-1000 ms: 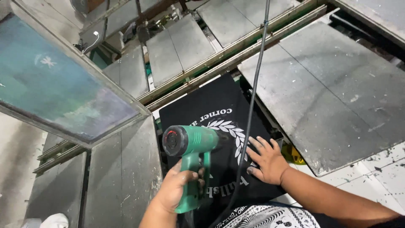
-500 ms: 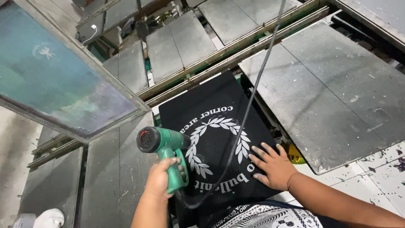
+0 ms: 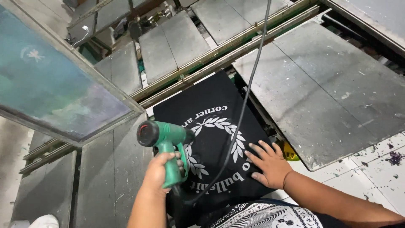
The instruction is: Using a handheld heat gun to dry ink on a screen-printed t-shirt at a printing station.
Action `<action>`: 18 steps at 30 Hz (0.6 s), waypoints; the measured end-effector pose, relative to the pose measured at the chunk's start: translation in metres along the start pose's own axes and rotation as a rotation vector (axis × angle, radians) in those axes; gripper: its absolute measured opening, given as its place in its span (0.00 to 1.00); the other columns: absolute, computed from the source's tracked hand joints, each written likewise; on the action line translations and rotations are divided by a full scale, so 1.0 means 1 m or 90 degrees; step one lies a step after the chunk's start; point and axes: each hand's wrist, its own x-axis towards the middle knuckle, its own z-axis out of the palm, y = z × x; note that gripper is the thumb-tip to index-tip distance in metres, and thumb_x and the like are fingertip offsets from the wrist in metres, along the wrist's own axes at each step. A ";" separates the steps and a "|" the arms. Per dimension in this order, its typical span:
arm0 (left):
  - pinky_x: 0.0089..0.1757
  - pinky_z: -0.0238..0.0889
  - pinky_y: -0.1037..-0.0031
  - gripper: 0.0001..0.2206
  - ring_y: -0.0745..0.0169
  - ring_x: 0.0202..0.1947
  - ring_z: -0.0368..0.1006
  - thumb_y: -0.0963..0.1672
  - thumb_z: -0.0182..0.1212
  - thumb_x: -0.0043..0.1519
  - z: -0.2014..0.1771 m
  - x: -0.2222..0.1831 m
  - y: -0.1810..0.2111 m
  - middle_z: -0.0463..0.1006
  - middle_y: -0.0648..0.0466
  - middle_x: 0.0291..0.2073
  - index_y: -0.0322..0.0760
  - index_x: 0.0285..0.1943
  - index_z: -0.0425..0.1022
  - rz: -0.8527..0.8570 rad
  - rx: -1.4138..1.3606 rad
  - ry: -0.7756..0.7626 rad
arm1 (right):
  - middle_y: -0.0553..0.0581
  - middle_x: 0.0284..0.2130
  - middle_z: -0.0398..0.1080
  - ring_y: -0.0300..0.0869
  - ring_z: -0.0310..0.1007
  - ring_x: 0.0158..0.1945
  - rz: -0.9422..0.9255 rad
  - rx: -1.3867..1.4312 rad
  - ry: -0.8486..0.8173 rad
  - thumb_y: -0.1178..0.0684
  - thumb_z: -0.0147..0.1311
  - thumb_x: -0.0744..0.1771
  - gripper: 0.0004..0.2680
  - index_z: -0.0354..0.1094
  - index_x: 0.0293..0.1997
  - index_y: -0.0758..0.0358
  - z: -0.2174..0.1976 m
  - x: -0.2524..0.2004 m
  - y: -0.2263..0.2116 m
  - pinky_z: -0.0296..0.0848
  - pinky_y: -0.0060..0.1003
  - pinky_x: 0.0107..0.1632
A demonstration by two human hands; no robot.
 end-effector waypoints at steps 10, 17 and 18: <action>0.23 0.58 0.72 0.07 0.58 0.21 0.63 0.41 0.51 0.49 0.013 0.001 -0.004 0.67 0.49 0.26 0.30 0.33 0.66 0.025 -0.014 -0.164 | 0.72 0.61 0.51 0.62 0.51 0.63 0.720 1.586 0.256 0.25 0.18 0.60 0.32 0.48 0.63 0.57 -0.106 0.042 -0.005 0.54 0.53 0.59; 0.22 0.58 0.73 0.07 0.58 0.21 0.63 0.38 0.51 0.49 0.016 0.000 -0.004 0.66 0.47 0.25 0.29 0.35 0.64 0.005 -0.015 -0.059 | 0.67 0.61 0.52 0.57 0.47 0.66 0.595 1.544 0.094 0.26 0.16 0.59 0.34 0.47 0.64 0.59 -0.083 0.057 -0.015 0.51 0.58 0.59; 0.22 0.58 0.76 0.06 0.62 0.21 0.62 0.40 0.51 0.49 0.008 0.002 -0.005 0.66 0.50 0.26 0.29 0.31 0.65 -0.010 -0.031 -0.136 | 0.69 0.61 0.52 0.57 0.45 0.67 0.499 1.509 0.100 0.28 0.17 0.59 0.33 0.46 0.64 0.62 -0.063 0.056 -0.014 0.52 0.57 0.60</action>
